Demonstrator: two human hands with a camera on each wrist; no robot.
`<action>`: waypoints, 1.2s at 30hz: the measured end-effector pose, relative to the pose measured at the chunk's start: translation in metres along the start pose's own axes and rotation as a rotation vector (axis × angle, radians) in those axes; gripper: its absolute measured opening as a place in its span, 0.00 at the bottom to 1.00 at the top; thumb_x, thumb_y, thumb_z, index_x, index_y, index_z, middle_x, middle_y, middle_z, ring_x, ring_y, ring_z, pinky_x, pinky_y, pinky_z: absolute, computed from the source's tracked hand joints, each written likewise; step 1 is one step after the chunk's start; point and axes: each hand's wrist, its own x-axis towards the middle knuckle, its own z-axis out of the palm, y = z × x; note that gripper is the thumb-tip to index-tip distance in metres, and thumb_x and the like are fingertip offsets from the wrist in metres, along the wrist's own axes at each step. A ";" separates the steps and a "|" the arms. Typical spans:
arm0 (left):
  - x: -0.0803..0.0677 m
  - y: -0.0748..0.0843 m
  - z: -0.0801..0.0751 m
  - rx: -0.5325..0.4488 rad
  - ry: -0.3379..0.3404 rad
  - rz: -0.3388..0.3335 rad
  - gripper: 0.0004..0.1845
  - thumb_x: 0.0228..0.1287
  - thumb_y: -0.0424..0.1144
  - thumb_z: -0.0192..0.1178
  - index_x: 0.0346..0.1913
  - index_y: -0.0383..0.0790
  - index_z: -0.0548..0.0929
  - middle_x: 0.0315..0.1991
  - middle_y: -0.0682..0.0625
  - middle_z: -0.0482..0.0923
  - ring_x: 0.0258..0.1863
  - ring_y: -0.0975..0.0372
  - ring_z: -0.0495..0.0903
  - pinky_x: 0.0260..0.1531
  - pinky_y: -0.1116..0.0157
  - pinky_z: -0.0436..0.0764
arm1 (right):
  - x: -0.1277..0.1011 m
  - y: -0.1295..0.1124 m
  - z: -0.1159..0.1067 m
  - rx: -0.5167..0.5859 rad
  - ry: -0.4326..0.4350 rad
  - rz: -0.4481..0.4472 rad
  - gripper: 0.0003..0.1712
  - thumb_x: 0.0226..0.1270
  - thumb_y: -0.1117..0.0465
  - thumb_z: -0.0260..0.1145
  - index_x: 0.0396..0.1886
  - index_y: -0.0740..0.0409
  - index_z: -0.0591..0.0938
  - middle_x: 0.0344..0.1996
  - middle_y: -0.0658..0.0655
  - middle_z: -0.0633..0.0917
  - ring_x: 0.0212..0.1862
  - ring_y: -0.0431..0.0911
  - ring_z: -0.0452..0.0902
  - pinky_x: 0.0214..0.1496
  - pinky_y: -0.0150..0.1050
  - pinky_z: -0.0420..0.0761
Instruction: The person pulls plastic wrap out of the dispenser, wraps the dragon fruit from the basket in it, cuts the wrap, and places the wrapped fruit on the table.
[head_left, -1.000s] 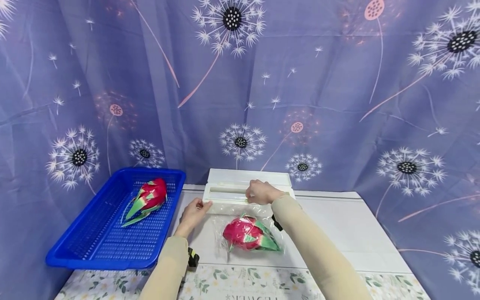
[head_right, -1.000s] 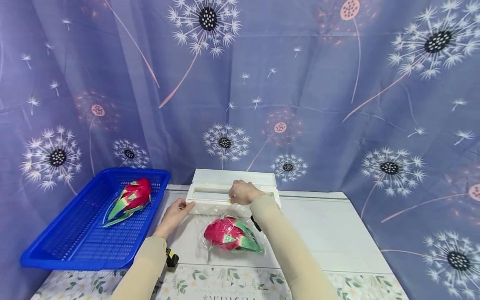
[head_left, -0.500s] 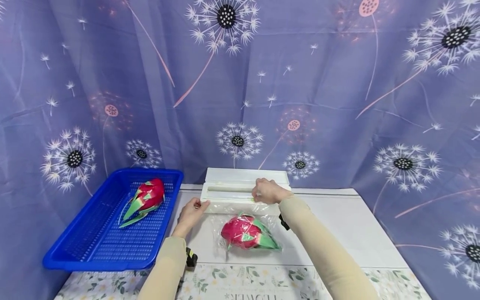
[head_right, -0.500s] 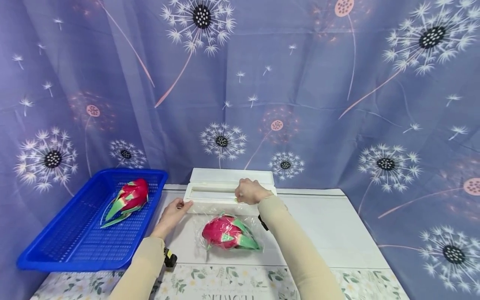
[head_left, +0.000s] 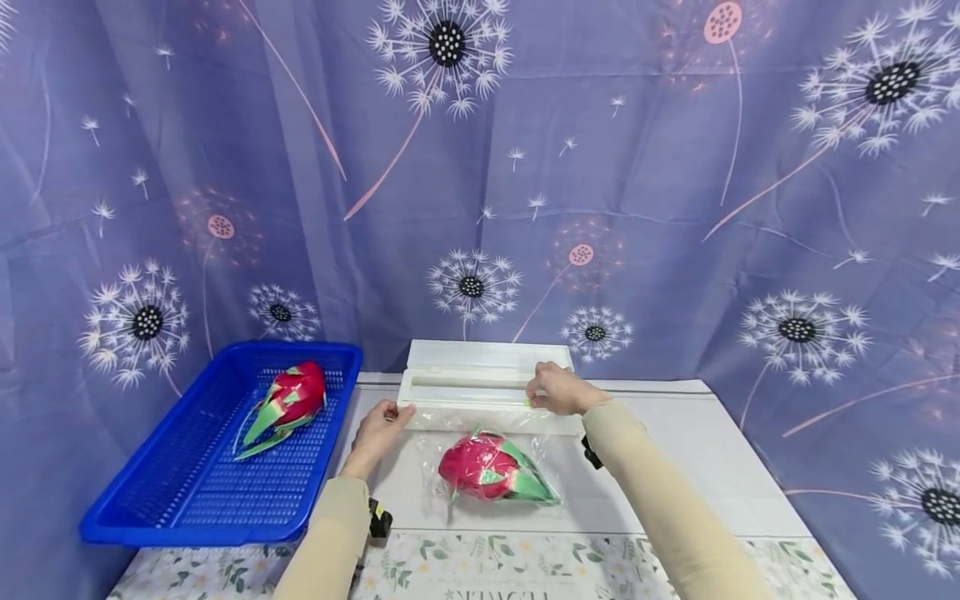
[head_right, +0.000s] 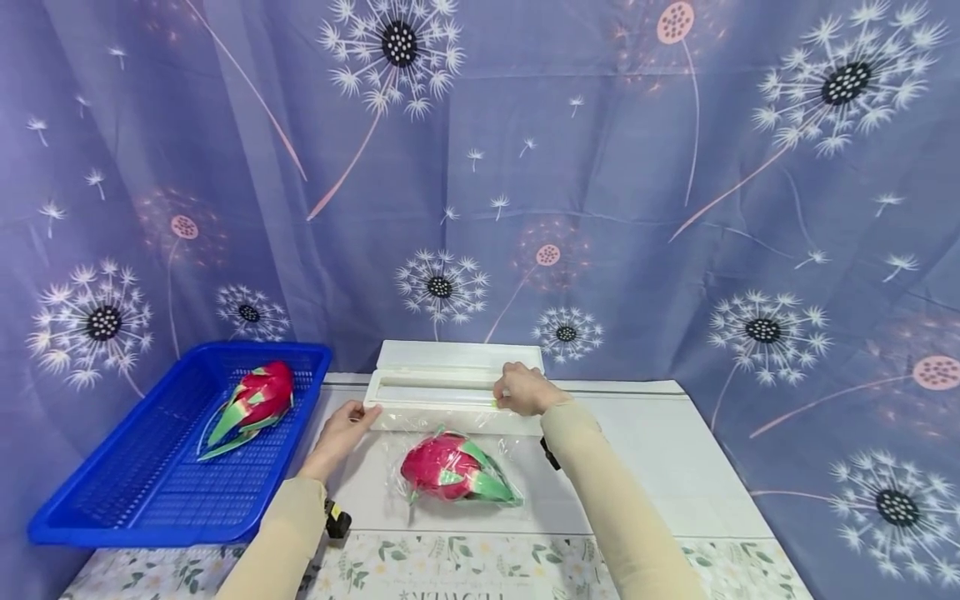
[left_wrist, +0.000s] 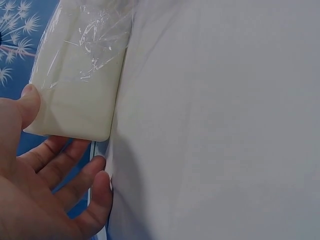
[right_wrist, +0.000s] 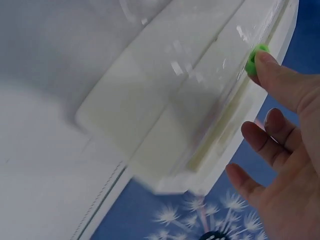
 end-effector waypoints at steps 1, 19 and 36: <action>0.000 0.000 0.000 0.002 0.005 -0.001 0.18 0.66 0.53 0.62 0.39 0.38 0.78 0.38 0.46 0.80 0.39 0.54 0.78 0.37 0.59 0.73 | -0.002 0.001 0.000 0.001 0.003 0.000 0.03 0.65 0.58 0.69 0.32 0.47 0.86 0.31 0.49 0.72 0.37 0.46 0.67 0.36 0.45 0.67; -0.001 -0.003 0.011 -0.038 0.022 0.025 0.17 0.66 0.49 0.63 0.37 0.36 0.78 0.35 0.46 0.80 0.38 0.54 0.78 0.39 0.58 0.75 | -0.021 0.015 0.007 -0.011 0.060 -0.051 0.04 0.66 0.57 0.68 0.34 0.50 0.86 0.31 0.48 0.72 0.36 0.44 0.67 0.33 0.41 0.67; 0.003 -0.006 0.007 -0.054 0.041 0.021 0.17 0.66 0.50 0.63 0.36 0.38 0.78 0.39 0.45 0.82 0.41 0.54 0.80 0.41 0.58 0.76 | -0.044 0.033 -0.002 -0.055 0.104 -0.033 0.06 0.61 0.62 0.71 0.26 0.48 0.84 0.27 0.49 0.68 0.34 0.45 0.63 0.32 0.41 0.62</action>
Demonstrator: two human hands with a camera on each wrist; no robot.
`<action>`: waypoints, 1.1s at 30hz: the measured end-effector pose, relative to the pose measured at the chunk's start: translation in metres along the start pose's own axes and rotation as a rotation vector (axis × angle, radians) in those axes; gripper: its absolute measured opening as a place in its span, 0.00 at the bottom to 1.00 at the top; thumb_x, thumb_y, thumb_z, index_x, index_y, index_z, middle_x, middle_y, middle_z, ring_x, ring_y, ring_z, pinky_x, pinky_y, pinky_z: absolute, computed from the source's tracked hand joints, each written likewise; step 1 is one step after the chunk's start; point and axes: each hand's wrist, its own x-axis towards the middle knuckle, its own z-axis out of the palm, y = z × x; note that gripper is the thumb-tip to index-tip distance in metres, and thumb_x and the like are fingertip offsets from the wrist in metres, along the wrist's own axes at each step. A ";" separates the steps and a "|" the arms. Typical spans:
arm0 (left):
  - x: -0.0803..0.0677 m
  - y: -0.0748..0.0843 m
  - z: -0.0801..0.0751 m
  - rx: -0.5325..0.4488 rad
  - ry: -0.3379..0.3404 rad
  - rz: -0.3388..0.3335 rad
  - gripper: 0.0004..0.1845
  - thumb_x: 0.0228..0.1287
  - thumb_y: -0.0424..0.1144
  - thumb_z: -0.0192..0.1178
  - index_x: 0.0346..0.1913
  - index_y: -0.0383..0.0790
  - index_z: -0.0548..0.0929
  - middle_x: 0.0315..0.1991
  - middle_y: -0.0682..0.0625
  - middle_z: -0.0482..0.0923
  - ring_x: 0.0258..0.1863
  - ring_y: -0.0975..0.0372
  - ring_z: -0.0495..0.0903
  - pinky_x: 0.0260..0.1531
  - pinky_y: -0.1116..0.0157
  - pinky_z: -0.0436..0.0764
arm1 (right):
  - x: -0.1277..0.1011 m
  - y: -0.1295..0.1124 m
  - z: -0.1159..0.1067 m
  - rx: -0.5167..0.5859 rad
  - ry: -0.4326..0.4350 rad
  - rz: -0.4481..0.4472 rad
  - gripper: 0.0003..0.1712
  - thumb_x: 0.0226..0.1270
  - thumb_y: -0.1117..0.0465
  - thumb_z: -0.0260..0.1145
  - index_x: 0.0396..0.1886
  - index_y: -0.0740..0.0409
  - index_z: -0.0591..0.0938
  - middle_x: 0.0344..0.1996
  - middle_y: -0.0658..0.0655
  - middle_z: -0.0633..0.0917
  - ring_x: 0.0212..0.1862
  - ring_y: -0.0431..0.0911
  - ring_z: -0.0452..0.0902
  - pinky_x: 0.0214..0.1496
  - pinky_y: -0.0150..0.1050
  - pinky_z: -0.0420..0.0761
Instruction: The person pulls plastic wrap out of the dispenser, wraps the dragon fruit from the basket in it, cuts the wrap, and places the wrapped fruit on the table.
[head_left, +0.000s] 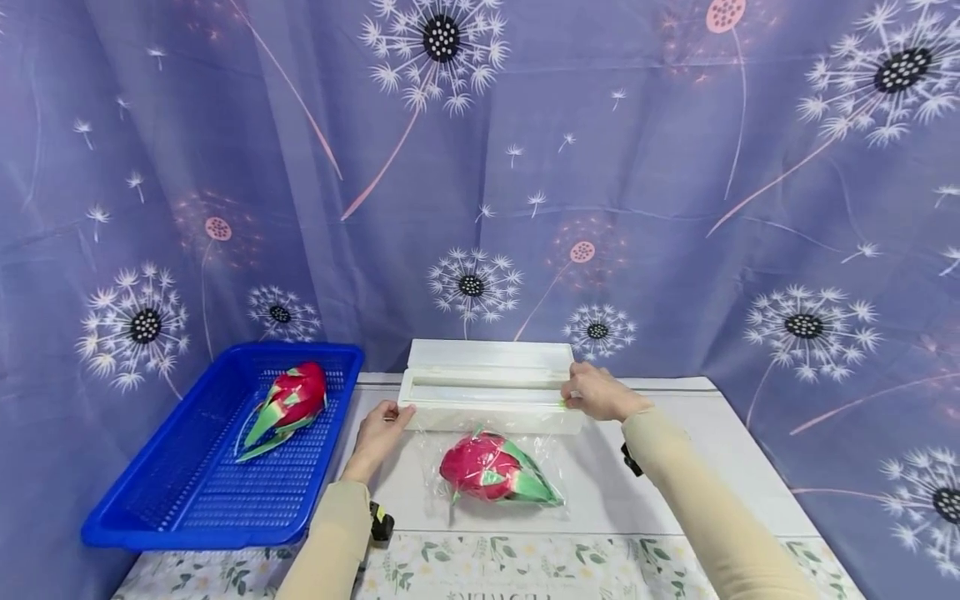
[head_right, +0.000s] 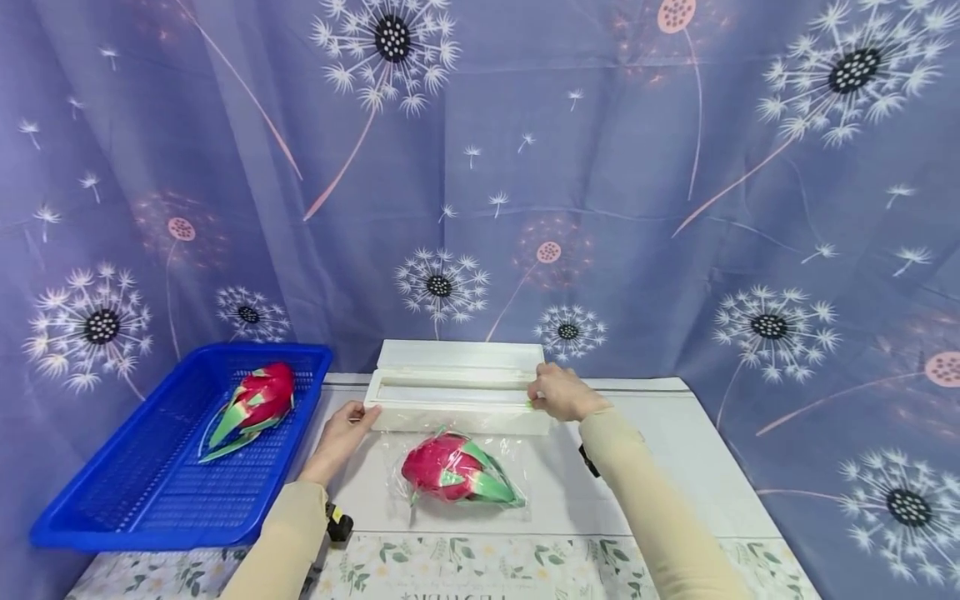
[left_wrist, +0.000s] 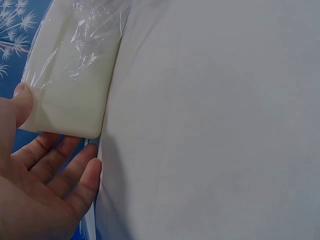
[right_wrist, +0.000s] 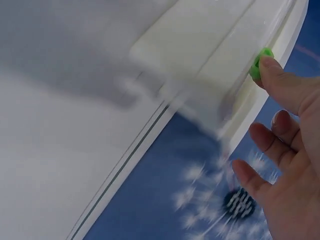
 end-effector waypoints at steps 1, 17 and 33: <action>0.000 0.000 0.001 -0.008 -0.001 -0.002 0.17 0.66 0.51 0.63 0.37 0.38 0.78 0.39 0.44 0.82 0.41 0.53 0.80 0.42 0.58 0.76 | -0.006 0.003 -0.001 0.002 0.003 0.018 0.06 0.60 0.62 0.71 0.26 0.48 0.83 0.28 0.50 0.68 0.34 0.45 0.64 0.32 0.41 0.62; 0.000 -0.002 0.000 -0.024 -0.032 -0.018 0.18 0.67 0.52 0.62 0.39 0.38 0.78 0.40 0.44 0.82 0.45 0.51 0.80 0.44 0.56 0.76 | -0.030 0.016 0.008 0.012 0.136 0.013 0.04 0.59 0.63 0.72 0.33 0.50 0.86 0.26 0.48 0.70 0.32 0.44 0.65 0.30 0.39 0.66; -0.006 0.003 -0.004 -0.050 -0.057 -0.074 0.25 0.69 0.53 0.59 0.53 0.31 0.76 0.43 0.39 0.80 0.44 0.50 0.78 0.43 0.56 0.75 | -0.054 -0.032 0.034 0.756 0.437 0.721 0.09 0.71 0.62 0.61 0.37 0.66 0.77 0.27 0.58 0.78 0.27 0.48 0.76 0.30 0.38 0.77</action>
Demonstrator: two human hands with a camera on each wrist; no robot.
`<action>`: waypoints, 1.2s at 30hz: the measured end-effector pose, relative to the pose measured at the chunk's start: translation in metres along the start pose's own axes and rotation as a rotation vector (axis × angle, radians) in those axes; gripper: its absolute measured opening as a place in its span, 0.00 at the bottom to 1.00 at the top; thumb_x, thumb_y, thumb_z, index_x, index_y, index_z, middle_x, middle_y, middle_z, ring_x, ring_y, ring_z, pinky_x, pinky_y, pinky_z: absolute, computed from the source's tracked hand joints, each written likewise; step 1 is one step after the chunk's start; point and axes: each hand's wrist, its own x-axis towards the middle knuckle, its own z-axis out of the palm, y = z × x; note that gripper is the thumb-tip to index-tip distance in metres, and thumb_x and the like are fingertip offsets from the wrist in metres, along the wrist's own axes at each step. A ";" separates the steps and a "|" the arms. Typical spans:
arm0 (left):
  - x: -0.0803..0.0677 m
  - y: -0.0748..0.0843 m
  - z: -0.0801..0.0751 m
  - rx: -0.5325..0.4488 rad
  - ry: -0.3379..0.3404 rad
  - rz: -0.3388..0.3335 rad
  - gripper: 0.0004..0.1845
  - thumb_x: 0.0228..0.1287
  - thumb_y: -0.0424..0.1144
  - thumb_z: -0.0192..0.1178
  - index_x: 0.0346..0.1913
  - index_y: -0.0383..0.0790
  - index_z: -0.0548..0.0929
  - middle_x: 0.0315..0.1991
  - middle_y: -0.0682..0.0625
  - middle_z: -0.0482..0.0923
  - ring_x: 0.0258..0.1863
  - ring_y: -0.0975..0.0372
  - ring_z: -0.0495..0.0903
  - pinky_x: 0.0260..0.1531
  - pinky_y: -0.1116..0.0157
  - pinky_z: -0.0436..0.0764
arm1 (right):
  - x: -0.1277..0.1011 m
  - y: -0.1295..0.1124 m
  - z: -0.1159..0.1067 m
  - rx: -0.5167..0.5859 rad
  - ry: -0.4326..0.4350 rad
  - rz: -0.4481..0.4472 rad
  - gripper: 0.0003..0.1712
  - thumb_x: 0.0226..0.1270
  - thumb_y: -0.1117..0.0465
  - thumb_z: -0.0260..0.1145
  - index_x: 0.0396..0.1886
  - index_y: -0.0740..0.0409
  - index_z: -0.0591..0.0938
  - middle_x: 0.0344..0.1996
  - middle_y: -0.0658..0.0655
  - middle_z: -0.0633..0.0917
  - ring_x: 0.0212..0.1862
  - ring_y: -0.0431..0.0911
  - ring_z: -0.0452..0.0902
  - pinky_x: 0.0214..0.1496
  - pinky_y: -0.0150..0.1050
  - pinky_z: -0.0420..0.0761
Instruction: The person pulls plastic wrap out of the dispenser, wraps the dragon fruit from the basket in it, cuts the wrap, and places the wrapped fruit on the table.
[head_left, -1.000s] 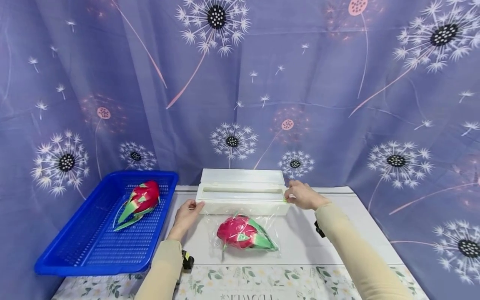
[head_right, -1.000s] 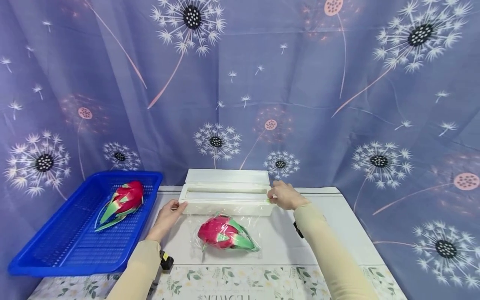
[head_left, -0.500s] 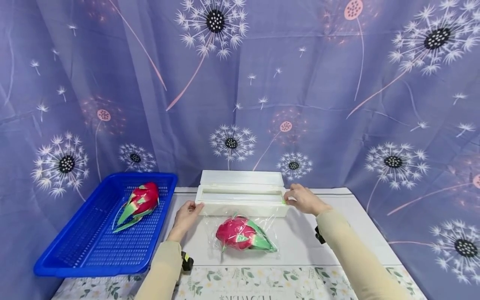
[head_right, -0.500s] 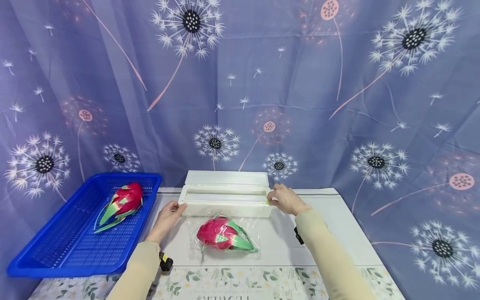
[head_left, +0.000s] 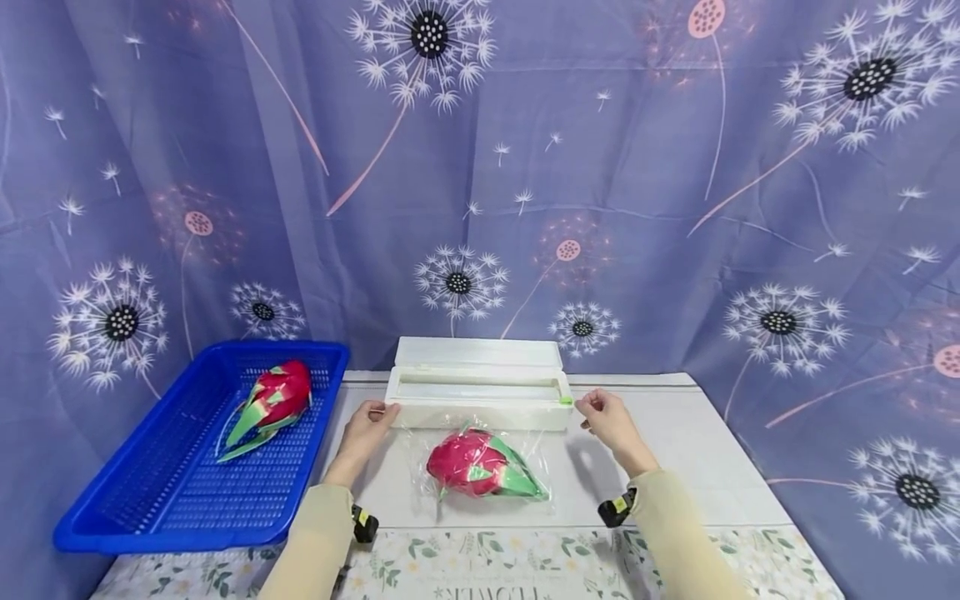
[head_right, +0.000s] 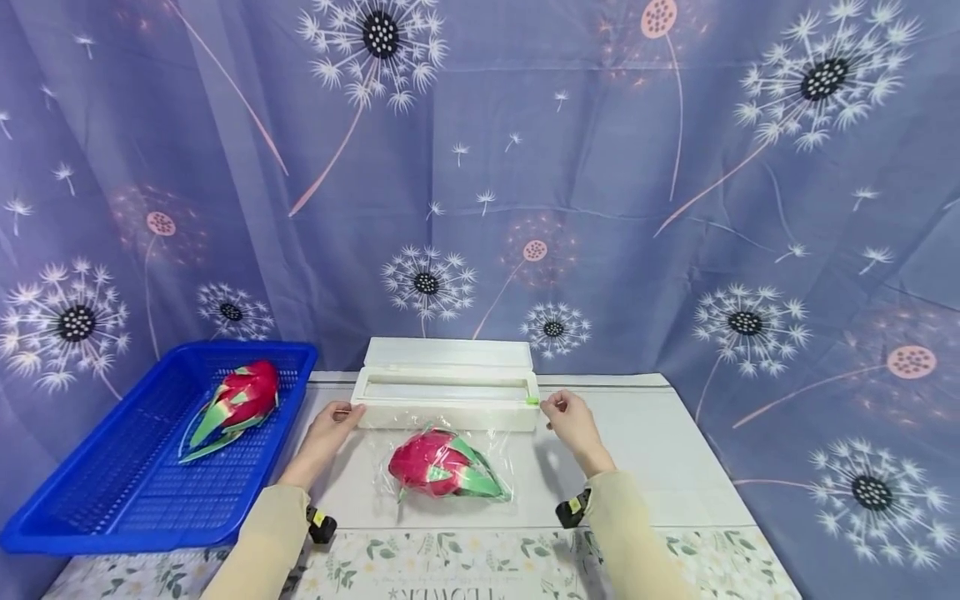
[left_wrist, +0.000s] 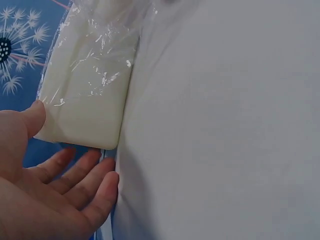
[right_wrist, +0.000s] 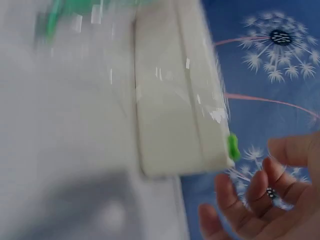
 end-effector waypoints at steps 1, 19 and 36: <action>0.000 0.000 -0.001 -0.002 -0.004 -0.004 0.26 0.69 0.53 0.59 0.54 0.31 0.75 0.44 0.38 0.79 0.45 0.49 0.78 0.43 0.55 0.75 | -0.003 0.000 0.004 0.062 -0.004 0.059 0.10 0.71 0.62 0.60 0.39 0.68 0.77 0.29 0.59 0.80 0.29 0.49 0.79 0.32 0.39 0.78; -0.010 0.006 0.008 -0.269 -0.152 0.010 0.19 0.76 0.43 0.51 0.52 0.28 0.81 0.42 0.39 0.83 0.43 0.52 0.82 0.45 0.58 0.80 | -0.016 -0.005 0.062 0.370 -0.071 0.250 0.18 0.70 0.60 0.63 0.52 0.67 0.80 0.43 0.63 0.82 0.44 0.52 0.77 0.42 0.44 0.78; -0.032 0.031 0.002 -0.303 -0.206 0.232 0.15 0.76 0.36 0.50 0.50 0.27 0.81 0.44 0.39 0.84 0.44 0.53 0.84 0.46 0.57 0.81 | -0.023 -0.021 0.067 0.250 0.090 -0.072 0.10 0.71 0.66 0.61 0.43 0.71 0.83 0.36 0.63 0.86 0.35 0.51 0.84 0.39 0.37 0.80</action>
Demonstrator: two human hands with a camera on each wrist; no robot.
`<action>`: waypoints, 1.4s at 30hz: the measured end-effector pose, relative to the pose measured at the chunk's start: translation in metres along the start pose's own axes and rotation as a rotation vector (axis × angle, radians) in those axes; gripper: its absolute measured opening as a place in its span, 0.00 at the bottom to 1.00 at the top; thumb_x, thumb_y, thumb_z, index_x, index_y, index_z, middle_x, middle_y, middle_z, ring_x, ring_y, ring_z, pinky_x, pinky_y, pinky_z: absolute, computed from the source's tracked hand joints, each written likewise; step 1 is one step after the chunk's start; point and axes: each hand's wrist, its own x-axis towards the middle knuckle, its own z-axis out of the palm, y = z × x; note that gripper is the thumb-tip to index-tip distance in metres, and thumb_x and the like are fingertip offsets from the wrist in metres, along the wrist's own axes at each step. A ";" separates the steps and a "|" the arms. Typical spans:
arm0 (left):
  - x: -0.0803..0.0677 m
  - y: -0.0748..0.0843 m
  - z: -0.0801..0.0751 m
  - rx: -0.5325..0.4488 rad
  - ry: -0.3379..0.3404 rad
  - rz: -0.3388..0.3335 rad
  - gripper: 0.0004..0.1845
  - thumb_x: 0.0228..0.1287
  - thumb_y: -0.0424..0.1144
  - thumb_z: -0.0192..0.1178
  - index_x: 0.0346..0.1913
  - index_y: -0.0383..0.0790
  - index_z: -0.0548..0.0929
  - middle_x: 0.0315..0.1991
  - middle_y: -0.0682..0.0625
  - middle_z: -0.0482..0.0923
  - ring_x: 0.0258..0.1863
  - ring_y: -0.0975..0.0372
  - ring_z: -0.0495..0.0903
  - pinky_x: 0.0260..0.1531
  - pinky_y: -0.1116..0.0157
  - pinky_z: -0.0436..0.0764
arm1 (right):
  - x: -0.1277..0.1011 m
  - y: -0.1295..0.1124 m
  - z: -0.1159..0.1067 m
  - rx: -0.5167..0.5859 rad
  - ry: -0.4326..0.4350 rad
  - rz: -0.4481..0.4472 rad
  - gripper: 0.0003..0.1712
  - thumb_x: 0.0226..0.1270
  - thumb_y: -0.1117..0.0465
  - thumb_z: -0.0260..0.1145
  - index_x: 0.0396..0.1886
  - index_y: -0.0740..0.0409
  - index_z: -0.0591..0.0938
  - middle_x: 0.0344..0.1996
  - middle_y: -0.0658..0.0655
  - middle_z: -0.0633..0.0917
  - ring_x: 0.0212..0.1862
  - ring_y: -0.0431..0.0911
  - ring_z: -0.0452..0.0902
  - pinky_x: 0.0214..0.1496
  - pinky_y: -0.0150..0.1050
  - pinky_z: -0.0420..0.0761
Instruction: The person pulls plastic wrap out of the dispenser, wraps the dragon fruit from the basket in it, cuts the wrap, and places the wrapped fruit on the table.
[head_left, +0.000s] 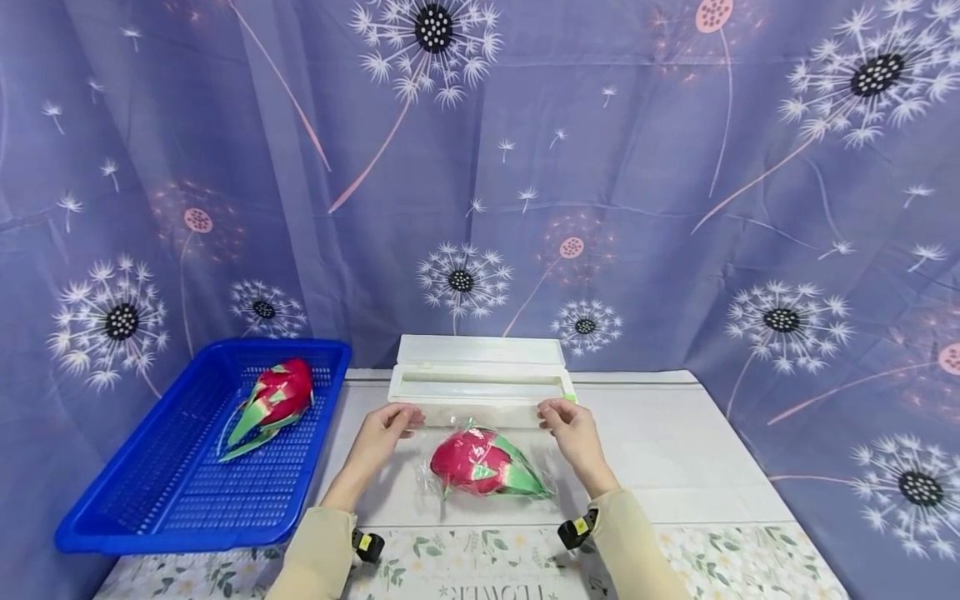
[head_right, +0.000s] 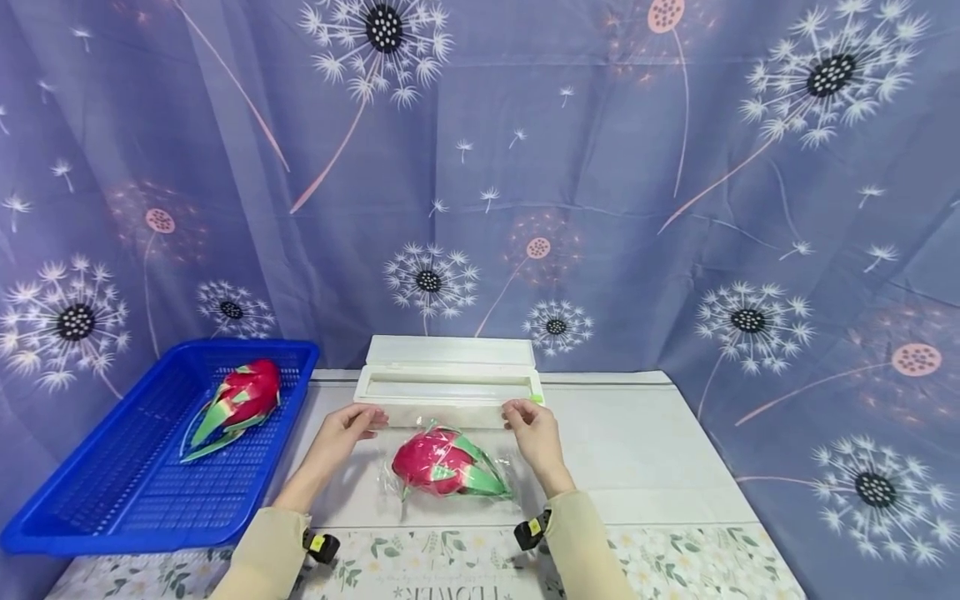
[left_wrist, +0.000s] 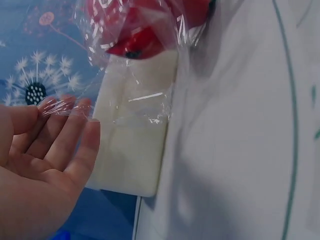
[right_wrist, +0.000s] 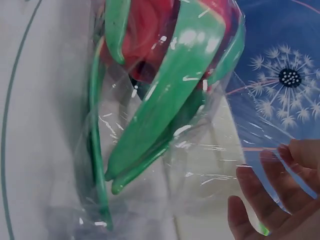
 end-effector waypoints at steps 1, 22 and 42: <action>-0.002 0.002 0.000 0.003 0.002 0.009 0.14 0.76 0.36 0.51 0.49 0.28 0.82 0.43 0.40 0.84 0.44 0.53 0.84 0.46 0.57 0.81 | -0.001 -0.002 0.000 -0.012 0.000 -0.018 0.10 0.71 0.67 0.61 0.43 0.71 0.84 0.35 0.62 0.86 0.35 0.50 0.83 0.39 0.36 0.80; -0.036 0.009 0.001 -0.012 -0.042 0.101 0.11 0.74 0.35 0.54 0.45 0.31 0.83 0.43 0.40 0.84 0.44 0.53 0.82 0.45 0.64 0.81 | -0.042 -0.019 -0.011 -0.231 0.036 -0.268 0.05 0.67 0.63 0.67 0.38 0.59 0.88 0.35 0.52 0.88 0.37 0.46 0.83 0.40 0.39 0.82; -0.064 0.001 -0.002 0.157 -0.171 0.148 0.06 0.63 0.35 0.66 0.41 0.39 0.85 0.46 0.48 0.83 0.46 0.59 0.81 0.46 0.59 0.81 | -0.079 -0.006 -0.024 -0.395 -0.092 -0.453 0.10 0.56 0.70 0.74 0.37 0.54 0.88 0.41 0.48 0.87 0.47 0.47 0.82 0.50 0.49 0.80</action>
